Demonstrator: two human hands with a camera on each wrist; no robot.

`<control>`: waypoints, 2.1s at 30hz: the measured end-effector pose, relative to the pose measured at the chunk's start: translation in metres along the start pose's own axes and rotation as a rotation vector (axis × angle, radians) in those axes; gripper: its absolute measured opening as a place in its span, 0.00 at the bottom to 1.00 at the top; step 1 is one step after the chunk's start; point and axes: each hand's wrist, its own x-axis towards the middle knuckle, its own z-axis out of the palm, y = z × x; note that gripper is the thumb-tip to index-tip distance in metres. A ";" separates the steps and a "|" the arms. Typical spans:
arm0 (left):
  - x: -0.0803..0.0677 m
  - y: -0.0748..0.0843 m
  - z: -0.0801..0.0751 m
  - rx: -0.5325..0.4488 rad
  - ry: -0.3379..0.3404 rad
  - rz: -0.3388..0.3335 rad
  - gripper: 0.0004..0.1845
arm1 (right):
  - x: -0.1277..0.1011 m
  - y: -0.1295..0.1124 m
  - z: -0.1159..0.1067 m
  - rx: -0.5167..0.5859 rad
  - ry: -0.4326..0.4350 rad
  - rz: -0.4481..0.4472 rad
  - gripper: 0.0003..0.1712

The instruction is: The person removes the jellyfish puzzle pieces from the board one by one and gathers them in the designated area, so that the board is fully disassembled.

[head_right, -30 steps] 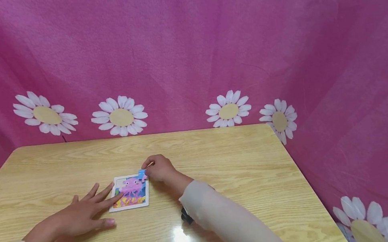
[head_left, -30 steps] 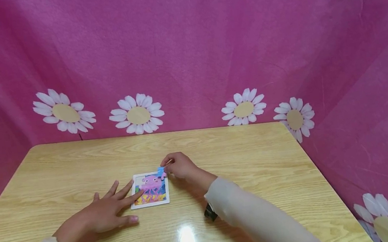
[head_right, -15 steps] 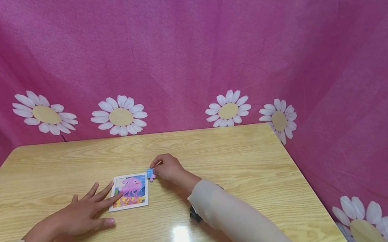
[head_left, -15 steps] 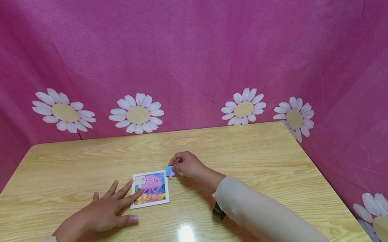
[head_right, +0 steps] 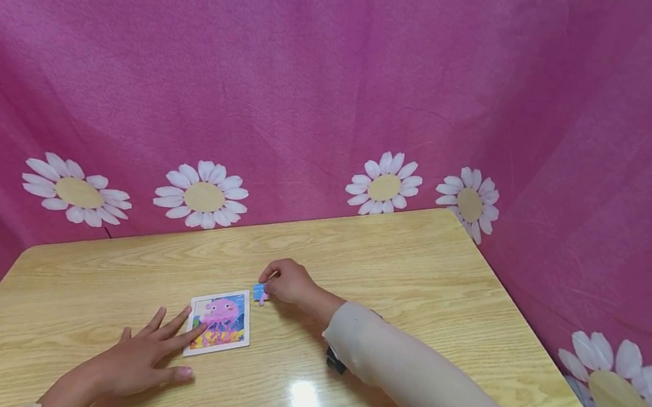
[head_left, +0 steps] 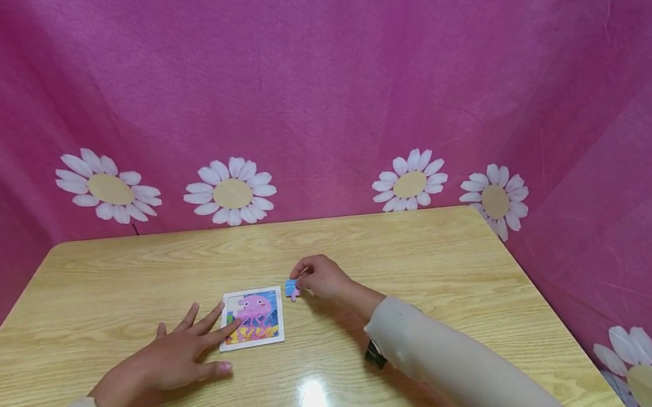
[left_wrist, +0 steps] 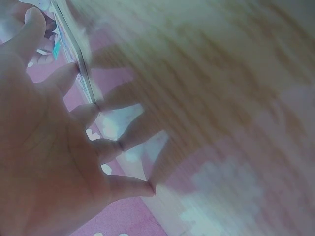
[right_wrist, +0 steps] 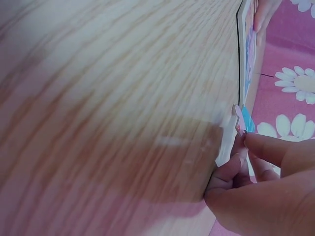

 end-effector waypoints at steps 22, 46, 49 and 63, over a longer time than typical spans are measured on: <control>0.000 0.002 -0.002 -0.030 -0.021 -0.019 0.43 | 0.000 0.006 0.006 -0.128 0.054 -0.043 0.07; 0.000 0.002 -0.002 -0.027 -0.016 -0.008 0.43 | -0.002 0.006 0.010 -0.200 0.098 -0.044 0.06; 0.000 0.002 -0.002 -0.026 -0.015 -0.008 0.43 | -0.001 0.006 0.010 -0.206 0.105 -0.049 0.06; 0.001 0.000 0.000 -0.015 -0.016 -0.015 0.44 | 0.000 0.008 0.011 -0.215 0.116 -0.069 0.06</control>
